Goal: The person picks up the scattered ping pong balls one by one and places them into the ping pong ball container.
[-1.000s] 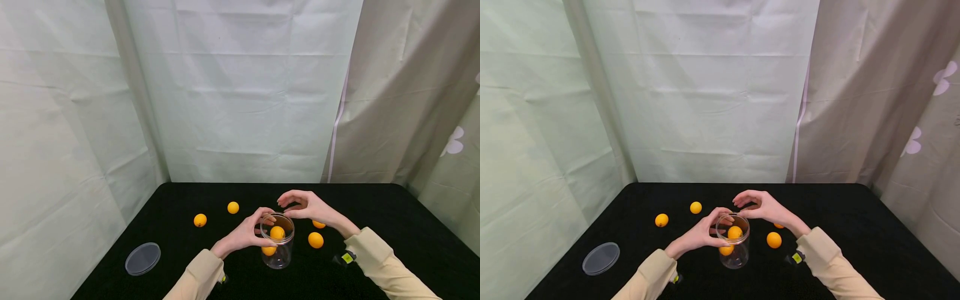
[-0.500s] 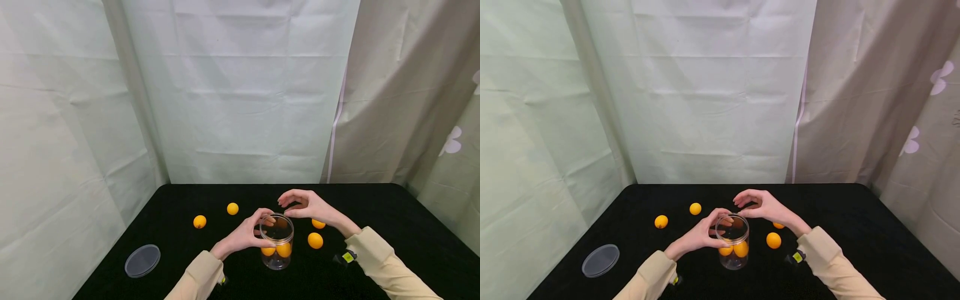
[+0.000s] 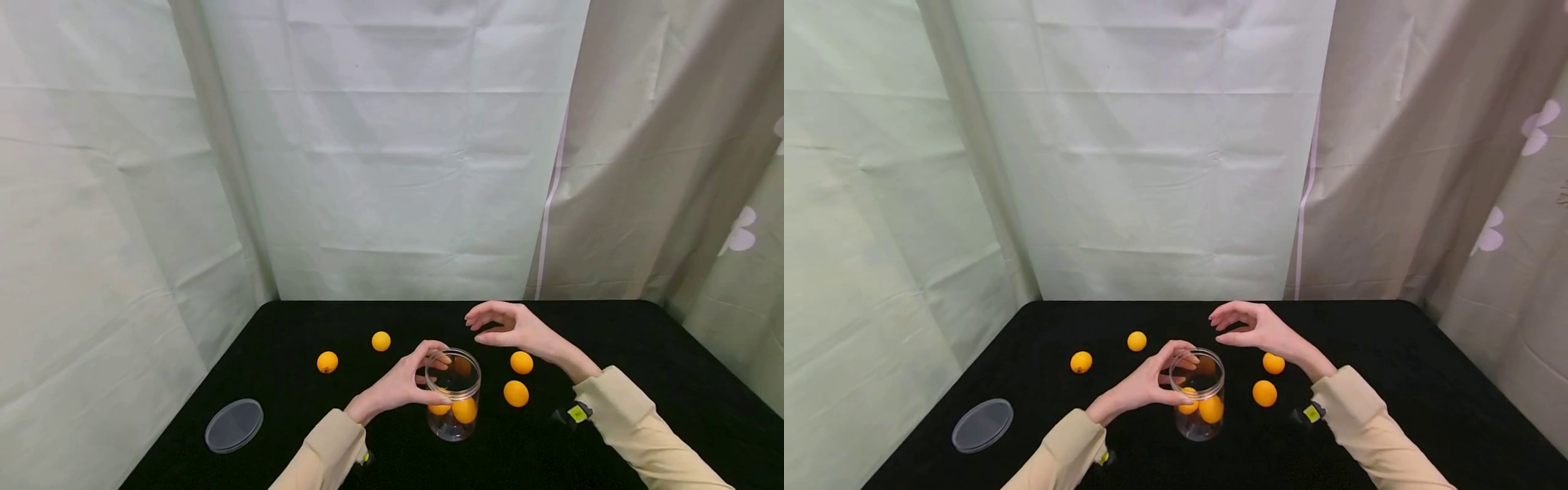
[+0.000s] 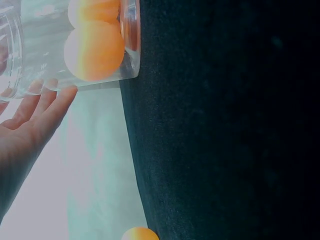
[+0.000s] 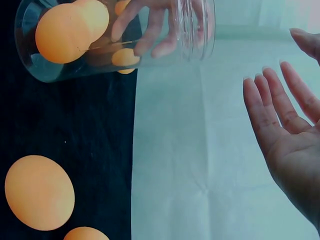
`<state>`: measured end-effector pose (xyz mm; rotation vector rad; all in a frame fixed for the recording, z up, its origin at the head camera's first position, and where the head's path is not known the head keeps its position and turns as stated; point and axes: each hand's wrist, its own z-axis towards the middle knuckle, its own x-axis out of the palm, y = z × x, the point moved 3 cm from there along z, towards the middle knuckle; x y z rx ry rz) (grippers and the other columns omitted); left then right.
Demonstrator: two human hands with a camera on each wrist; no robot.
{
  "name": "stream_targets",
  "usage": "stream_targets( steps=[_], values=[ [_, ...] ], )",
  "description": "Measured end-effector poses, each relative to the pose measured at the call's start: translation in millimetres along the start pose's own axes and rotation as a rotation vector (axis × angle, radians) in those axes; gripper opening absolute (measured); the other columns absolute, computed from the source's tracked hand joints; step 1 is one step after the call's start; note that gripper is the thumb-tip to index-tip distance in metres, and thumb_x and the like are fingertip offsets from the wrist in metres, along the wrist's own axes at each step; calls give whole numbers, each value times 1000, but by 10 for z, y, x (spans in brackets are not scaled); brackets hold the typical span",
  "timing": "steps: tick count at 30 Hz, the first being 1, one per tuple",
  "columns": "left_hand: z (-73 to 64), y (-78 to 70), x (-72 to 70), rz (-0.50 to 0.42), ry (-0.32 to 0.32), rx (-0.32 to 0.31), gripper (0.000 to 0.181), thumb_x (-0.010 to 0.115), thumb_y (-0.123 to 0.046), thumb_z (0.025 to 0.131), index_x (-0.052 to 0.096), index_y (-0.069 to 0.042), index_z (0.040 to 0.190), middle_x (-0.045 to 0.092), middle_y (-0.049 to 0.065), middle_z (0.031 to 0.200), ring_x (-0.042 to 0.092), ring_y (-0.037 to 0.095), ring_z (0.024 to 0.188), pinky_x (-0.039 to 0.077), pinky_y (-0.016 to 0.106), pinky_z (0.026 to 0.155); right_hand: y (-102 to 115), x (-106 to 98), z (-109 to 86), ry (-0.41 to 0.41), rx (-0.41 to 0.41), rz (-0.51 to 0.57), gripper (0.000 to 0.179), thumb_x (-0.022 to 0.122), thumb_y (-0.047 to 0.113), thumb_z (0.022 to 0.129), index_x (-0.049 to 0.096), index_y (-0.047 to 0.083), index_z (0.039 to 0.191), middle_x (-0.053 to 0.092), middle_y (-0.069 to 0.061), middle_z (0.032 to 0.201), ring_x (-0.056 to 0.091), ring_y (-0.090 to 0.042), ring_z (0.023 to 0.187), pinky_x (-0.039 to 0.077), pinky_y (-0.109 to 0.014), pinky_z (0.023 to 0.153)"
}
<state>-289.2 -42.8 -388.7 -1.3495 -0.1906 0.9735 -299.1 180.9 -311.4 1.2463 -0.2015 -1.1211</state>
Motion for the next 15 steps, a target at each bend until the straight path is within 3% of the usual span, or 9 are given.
stream_targets(
  steps=[8,15],
  values=[
    [0,-14,-12,-13,7,1,63,68,-25,79,32,-19,130,45,4,122,46,26,110,44,33,81,10,-65,-8,-9,-12,-11,33,59,3,86,51,-1,119,53,-19,113,53,-30,99,46,-39,78],
    [-3,-10,-24,3,-5,-8,63,69,-26,78,32,-21,129,46,1,121,47,23,109,44,33,81,-15,-129,-29,-30,25,-7,34,59,4,87,51,-1,119,52,-21,114,50,-40,100,46,-39,79]
  ],
)
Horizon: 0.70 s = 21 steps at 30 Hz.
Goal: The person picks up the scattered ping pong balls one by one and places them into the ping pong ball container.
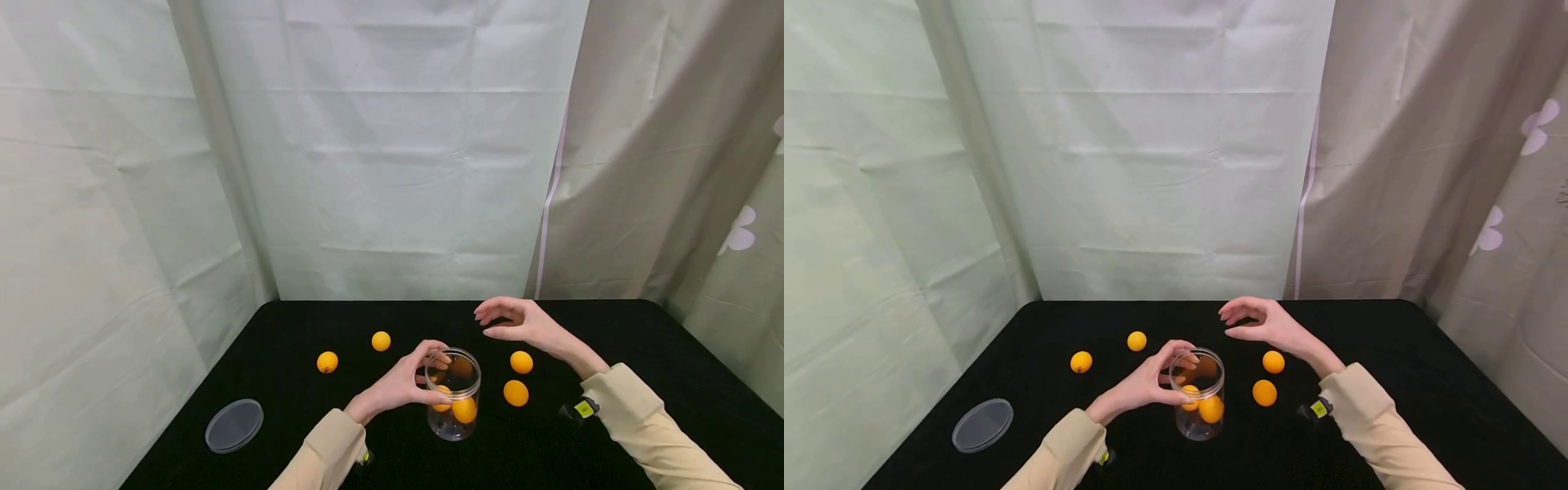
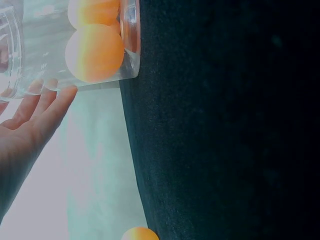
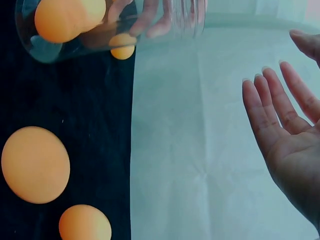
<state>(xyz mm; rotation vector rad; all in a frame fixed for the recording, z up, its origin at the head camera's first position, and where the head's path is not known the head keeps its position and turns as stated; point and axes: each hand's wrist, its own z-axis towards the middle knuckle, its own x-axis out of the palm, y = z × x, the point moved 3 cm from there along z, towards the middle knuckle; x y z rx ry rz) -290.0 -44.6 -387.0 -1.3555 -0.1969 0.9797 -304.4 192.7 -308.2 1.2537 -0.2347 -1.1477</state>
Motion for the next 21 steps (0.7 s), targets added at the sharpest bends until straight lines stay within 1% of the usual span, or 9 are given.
stream_targets(
  steps=[4,7,11,14,16,21],
  values=[
    [-2,7,4,-10,1,10,64,69,-28,78,33,-20,129,46,0,120,46,28,110,44,33,81,-72,-61,-29,-26,26,3,34,59,5,87,50,-1,119,53,-18,114,46,-46,101,46,-38,79],
    [-1,8,12,-19,2,15,64,69,-27,78,33,-20,130,45,0,121,45,30,111,44,33,81,-120,-103,-58,-48,56,-11,35,60,9,87,51,-1,120,53,-16,114,48,-42,101,46,-38,79],
    [-2,0,16,-21,3,13,64,69,-26,78,32,-20,130,45,1,121,46,28,110,44,33,81,-181,-153,-104,-83,97,-31,37,61,14,87,51,1,120,54,-15,114,50,-35,101,46,-39,79],
    [2,-23,25,-23,12,3,65,69,-24,78,32,-19,130,45,2,121,45,28,111,44,32,82,-234,-192,-152,-107,120,-40,37,62,16,86,52,3,120,53,-16,115,50,-36,102,46,-39,80],
    [-1,-58,34,-26,19,0,65,69,-21,78,31,-16,131,44,5,122,44,31,112,44,32,82,-267,-216,-189,-118,130,-51,37,62,16,87,52,3,120,53,-17,115,50,-34,102,45,-39,80],
    [-27,-264,43,-33,40,11,66,68,-15,78,29,-5,131,42,17,123,42,38,112,43,31,83,-334,-260,-250,-134,146,-76,37,62,16,86,52,3,120,52,-21,115,52,-28,100,45,-39,80]
  ],
)
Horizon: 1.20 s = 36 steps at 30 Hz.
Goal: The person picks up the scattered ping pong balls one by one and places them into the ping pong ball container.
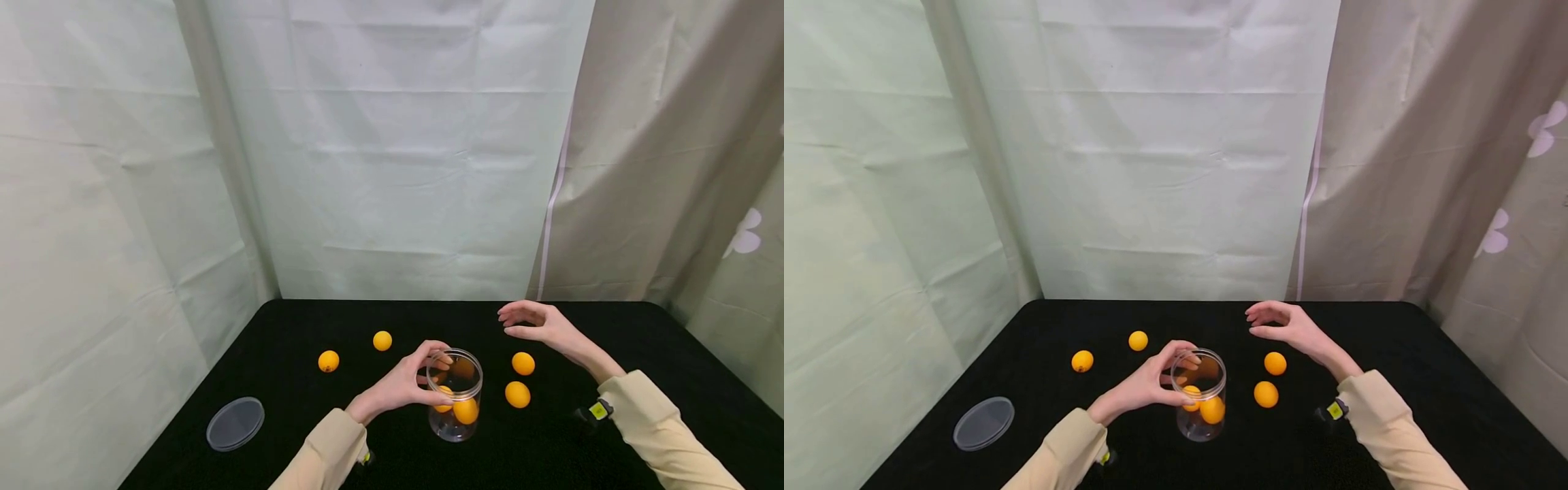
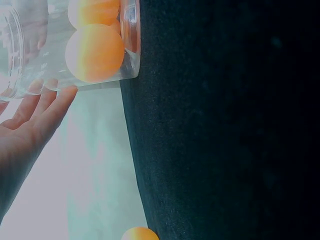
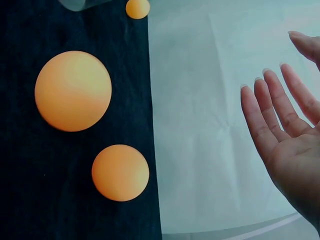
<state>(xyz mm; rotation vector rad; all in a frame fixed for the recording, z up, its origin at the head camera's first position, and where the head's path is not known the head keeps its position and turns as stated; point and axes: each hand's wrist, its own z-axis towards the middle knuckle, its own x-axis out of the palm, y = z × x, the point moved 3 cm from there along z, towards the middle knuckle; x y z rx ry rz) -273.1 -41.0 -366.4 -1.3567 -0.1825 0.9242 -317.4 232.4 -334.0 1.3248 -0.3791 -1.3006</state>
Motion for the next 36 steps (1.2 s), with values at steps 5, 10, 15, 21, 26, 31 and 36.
stream_targets(
  steps=[5,10,15,21,26,31,36],
  values=[
    [-12,-108,1,7,1,-5,66,67,-15,78,29,-2,130,42,20,123,42,39,111,43,31,82,-45,-25,-2,-15,10,-11,36,63,18,86,54,6,119,53,-20,114,53,-27,99,45,-41,79],
    [-19,-108,6,3,2,-13,66,67,-16,79,29,-2,130,42,20,123,42,39,112,43,32,83,-85,-40,-5,-16,22,-13,37,62,18,86,53,6,120,54,-17,114,53,-28,99,44,-43,79],
    [-22,-96,7,0,1,-14,65,66,-15,79,29,-2,131,42,19,123,42,40,112,43,32,82,-119,-50,-18,-18,35,-4,39,62,18,86,52,2,120,55,-16,113,53,-27,99,45,-41,80],
    [-27,-92,6,4,1,-20,66,66,-16,79,28,-3,131,42,19,123,41,40,112,43,32,82,-169,-59,-40,-8,54,0,37,62,17,86,52,2,119,55,-15,112,52,-30,99,43,-47,81],
    [-26,-97,7,4,2,-17,66,66,-16,78,28,-3,131,42,19,123,41,40,112,43,32,82,-200,-62,-44,-13,62,0,37,62,17,86,52,1,118,55,-14,111,52,-31,98,41,-52,81],
    [-27,-102,2,2,-1,-21,66,66,-17,78,29,-3,131,42,19,123,41,40,112,43,32,82,-258,-75,-52,-21,79,-34,39,62,20,86,52,1,119,55,-16,112,53,-28,98,44,-46,80],
    [-21,-102,2,7,1,-23,67,66,-16,78,28,-3,131,41,20,124,41,39,112,43,32,82,-345,-85,-78,-19,102,-45,38,62,21,86,53,4,119,55,-16,112,53,-27,98,43,-43,81]
  ],
)
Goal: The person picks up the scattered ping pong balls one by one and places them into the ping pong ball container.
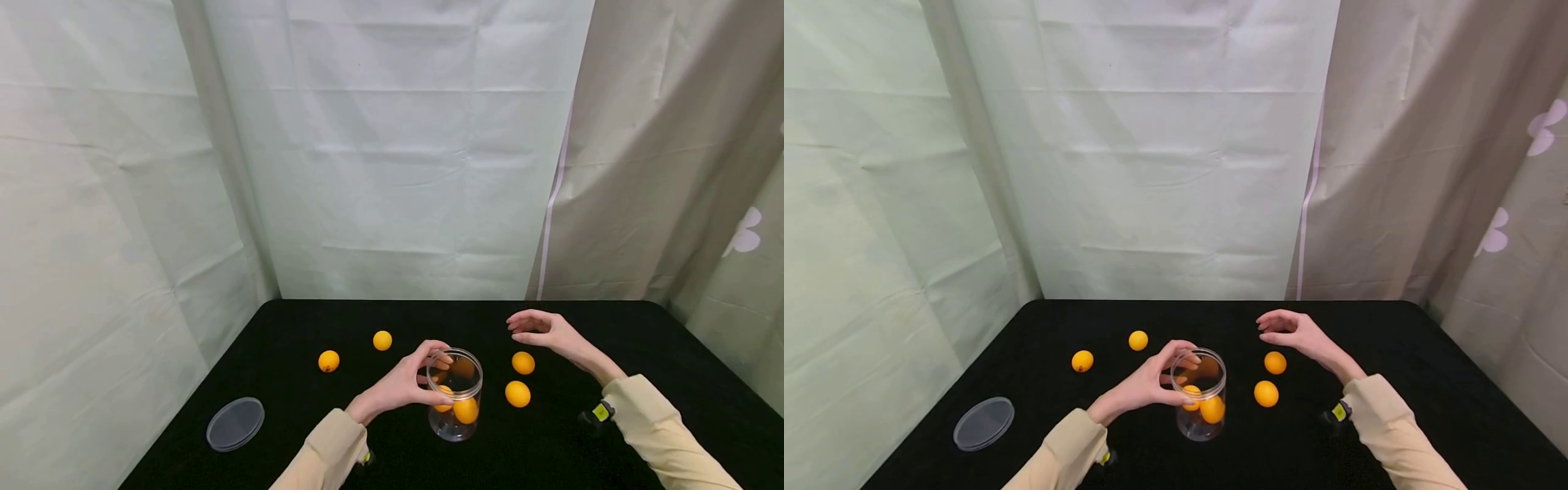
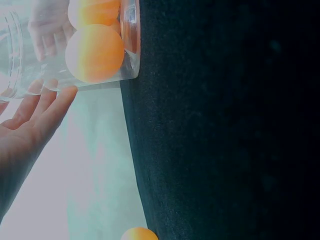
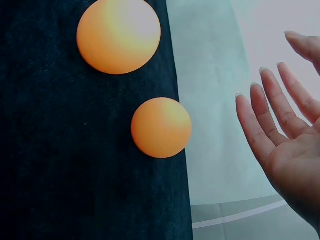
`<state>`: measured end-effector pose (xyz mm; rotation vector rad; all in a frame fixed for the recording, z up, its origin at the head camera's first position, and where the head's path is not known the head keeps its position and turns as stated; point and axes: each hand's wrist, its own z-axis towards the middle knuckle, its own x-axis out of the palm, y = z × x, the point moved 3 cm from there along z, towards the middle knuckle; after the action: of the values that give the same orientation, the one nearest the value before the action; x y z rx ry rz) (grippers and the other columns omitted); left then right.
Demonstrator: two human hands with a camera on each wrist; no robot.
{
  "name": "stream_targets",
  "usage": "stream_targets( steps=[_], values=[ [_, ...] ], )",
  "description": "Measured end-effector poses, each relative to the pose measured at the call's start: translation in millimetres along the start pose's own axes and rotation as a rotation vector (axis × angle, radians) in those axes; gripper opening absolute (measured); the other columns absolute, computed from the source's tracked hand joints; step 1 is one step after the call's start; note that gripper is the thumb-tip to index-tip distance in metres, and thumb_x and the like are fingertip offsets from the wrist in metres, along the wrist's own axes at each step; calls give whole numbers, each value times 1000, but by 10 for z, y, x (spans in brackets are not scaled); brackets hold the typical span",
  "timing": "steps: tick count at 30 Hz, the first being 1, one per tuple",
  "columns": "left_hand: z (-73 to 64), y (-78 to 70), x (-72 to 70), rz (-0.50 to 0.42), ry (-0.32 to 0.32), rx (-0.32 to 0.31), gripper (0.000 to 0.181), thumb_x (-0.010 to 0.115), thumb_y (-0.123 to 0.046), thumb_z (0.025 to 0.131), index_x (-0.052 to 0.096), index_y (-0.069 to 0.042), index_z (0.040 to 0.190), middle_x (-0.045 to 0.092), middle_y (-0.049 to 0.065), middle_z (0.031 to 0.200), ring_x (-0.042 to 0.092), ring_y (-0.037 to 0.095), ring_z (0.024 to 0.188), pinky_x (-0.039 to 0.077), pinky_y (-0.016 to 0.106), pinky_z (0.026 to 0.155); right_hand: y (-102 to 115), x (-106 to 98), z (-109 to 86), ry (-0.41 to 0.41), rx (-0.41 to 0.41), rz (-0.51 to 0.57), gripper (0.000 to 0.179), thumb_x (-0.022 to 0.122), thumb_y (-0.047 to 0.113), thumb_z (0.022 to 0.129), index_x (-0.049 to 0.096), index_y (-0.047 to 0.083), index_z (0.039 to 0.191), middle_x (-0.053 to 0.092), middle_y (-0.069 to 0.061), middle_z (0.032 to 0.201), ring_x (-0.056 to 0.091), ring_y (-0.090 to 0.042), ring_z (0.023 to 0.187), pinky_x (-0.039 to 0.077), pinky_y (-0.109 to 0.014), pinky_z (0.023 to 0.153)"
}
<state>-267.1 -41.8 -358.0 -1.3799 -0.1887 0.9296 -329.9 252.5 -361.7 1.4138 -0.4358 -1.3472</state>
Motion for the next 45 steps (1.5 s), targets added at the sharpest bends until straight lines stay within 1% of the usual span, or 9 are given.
stream_targets(
  steps=[8,15,18,22,27,32,40,42,45],
  values=[
    [-4,-6,7,-7,1,2,67,66,-15,78,28,-2,131,41,21,124,41,39,112,43,32,83,-63,3,-5,10,2,1,36,61,18,87,52,2,118,54,-20,112,52,-30,98,42,-42,81],
    [-2,-14,2,-4,-5,1,66,66,-15,78,29,-1,131,41,22,123,41,39,112,43,32,82,183,40,-90,13,34,-23,36,59,11,88,50,-7,117,53,-24,110,51,-35,97,42,-42,81],
    [-4,-18,3,-4,-3,-2,66,66,-14,78,29,-1,131,41,22,123,41,39,112,43,32,83,115,30,-84,11,37,-15,36,59,10,87,50,-7,117,52,-25,111,50,-36,98,42,-43,80],
    [8,46,-2,-10,-2,3,66,66,-13,78,28,-4,131,41,20,123,42,38,112,43,33,83,-83,0,-46,9,41,2,35,59,12,88,50,-2,118,53,-20,112,51,-33,99,42,-43,81],
    [46,251,-12,3,-18,12,66,68,-18,78,30,-13,131,43,11,123,44,30,112,43,32,82,-225,-22,-18,0,62,6,37,61,18,87,51,2,119,54,-15,113,51,-29,100,41,-44,82],
    [61,328,-20,15,-26,26,65,69,-24,78,31,-19,131,45,4,122,45,24,111,44,33,82,-215,-16,-30,-1,66,9,37,60,17,87,51,1,120,53,-17,113,51,-30,100,41,-45,83],
    [57,329,-21,14,-33,24,65,69,-28,78,32,-19,130,45,4,121,46,25,110,44,33,82,50,28,-100,4,74,-12,36,58,14,88,49,-5,118,52,-23,112,49,-35,100,40,-46,83],
    [54,329,-19,14,-30,20,65,68,-28,78,32,-19,130,45,4,121,45,26,110,44,33,82,38,28,-102,3,80,-9,37,58,14,88,49,-5,118,52,-23,112,49,-35,101,40,-47,84],
    [51,335,-17,9,-28,10,65,68,-27,78,31,-20,131,45,3,122,45,26,111,43,33,82,-91,12,-85,1,90,14,37,59,15,88,49,-3,119,52,-22,113,49,-34,102,39,-48,84]
  ],
)
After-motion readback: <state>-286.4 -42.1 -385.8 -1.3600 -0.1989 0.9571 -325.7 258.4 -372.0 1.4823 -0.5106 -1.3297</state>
